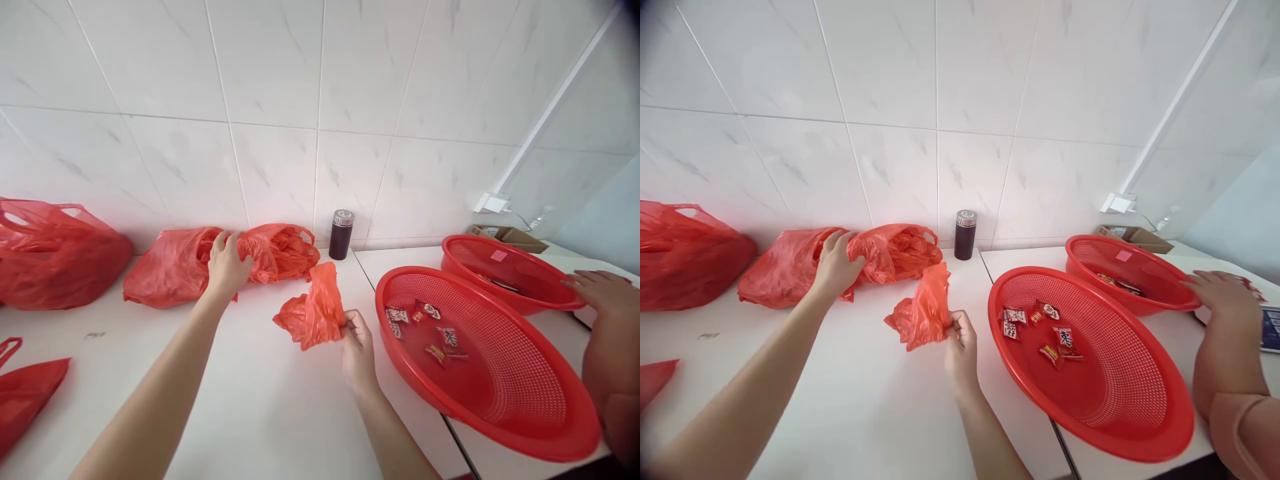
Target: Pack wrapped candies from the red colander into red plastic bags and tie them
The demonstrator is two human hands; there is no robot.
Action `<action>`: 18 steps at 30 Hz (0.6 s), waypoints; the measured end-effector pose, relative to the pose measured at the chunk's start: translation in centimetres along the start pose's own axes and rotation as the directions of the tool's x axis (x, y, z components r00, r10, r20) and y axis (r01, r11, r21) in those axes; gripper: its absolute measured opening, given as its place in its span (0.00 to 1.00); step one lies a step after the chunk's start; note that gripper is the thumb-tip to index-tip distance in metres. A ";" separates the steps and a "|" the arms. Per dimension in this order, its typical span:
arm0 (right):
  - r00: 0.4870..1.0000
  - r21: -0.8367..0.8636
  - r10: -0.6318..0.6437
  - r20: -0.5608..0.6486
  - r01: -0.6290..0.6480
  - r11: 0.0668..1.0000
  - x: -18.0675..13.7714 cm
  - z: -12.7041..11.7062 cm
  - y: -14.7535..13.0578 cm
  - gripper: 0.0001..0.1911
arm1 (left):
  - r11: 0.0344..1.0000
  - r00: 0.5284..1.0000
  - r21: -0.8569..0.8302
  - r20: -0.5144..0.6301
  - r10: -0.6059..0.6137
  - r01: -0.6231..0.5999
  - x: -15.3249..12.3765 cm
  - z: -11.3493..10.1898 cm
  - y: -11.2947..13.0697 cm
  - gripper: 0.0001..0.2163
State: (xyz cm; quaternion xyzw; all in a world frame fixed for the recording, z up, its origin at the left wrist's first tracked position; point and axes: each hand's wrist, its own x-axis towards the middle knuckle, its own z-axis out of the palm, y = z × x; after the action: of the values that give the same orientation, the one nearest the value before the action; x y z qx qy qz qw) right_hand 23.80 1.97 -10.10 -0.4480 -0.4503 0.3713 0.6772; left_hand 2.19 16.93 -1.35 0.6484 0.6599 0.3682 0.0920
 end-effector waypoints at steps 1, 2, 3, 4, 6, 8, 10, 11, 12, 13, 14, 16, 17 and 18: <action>0.997 -0.005 0.007 0.073 -0.006 1.000 -0.4 -0.5 0.4 0.06 | 0.999 0.999 -0.050 0.041 0.017 -0.015 -2.1 -0.4 0.1 0.26; 0.987 -0.022 -0.002 0.164 0.006 1.000 -0.9 -1.1 0.6 0.07 | 0.995 0.993 -0.099 0.117 0.027 -0.015 -4.5 -0.6 0.1 0.22; 0.963 -0.053 -0.022 0.267 0.037 0.998 -1.5 -1.5 0.8 0.09 | 0.990 0.974 -0.143 0.224 0.034 -0.002 -6.9 -0.6 0.0 0.21; 0.926 -0.094 -0.036 0.377 0.078 0.993 -2.0 -1.9 0.8 0.11 | 0.984 0.948 -0.177 0.316 0.035 0.022 -9.3 -0.5 -0.2 0.22; 0.830 -0.188 -0.029 0.557 0.160 0.969 -3.1 -2.6 0.6 0.15 | 0.950 0.865 -0.292 0.499 0.055 0.108 -13.4 0.0 -0.9 0.22; 0.766 -0.268 0.013 0.643 0.209 0.940 -3.9 -3.3 0.1 0.18 | 0.859 0.784 -0.430 0.618 0.055 0.278 -16.2 0.4 -1.5 0.23; 0.745 -0.313 0.037 0.667 0.234 0.920 -4.5 -3.8 -0.5 0.19 | 0.752 0.737 -0.510 0.675 0.049 0.417 -17.7 0.5 -1.9 0.25; 0.736 -0.322 0.034 0.676 0.253 0.912 -4.7 -4.0 -0.8 0.19 | 0.720 0.723 -0.523 0.689 0.042 0.456 -18.1 0.5 -2.0 0.26; 0.723 -0.324 0.026 0.690 0.277 0.904 -4.9 -4.1 -1.0 0.20 | 0.698 0.710 -0.527 0.704 0.038 0.485 -18.4 0.6 -2.1 0.25; 0.704 -0.322 0.013 0.710 0.308 0.895 -5.2 -4.1 -1.3 0.20 | 0.683 0.697 -0.525 0.717 0.033 0.507 -18.7 0.7 -2.0 0.23; 0.679 -0.316 -0.001 0.734 0.344 0.884 -5.5 -4.0 -1.4 0.20 | 0.675 0.687 -0.517 0.727 0.021 0.526 -18.9 0.9 -2.0 0.20; 0.623 -0.294 -0.041 0.781 0.426 0.856 -6.2 -3.4 -1.6 0.19 | 0.677 0.682 -0.495 0.731 -0.014 0.544 -19.6 1.4 -1.7 0.13; 0.601 -0.279 -0.065 0.797 0.461 0.842 -6.6 -3.1 -1.6 0.19 | 0.681 0.685 -0.490 0.728 -0.025 0.545 -20.0 1.7 -1.6 0.12; 0.584 -0.265 -0.085 0.807 0.487 0.832 -7.0 -2.9 -1.5 0.18 | 0.681 0.693 -0.492 0.720 -0.033 0.543 -20.4 1.9 -1.5 0.12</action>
State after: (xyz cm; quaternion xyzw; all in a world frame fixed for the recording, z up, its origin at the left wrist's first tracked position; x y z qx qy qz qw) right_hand 24.42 -5.68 -11.17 -0.3121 -0.8364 0.2891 0.3456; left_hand 5.07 -1.05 -10.92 0.5329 0.5033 0.3058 0.6076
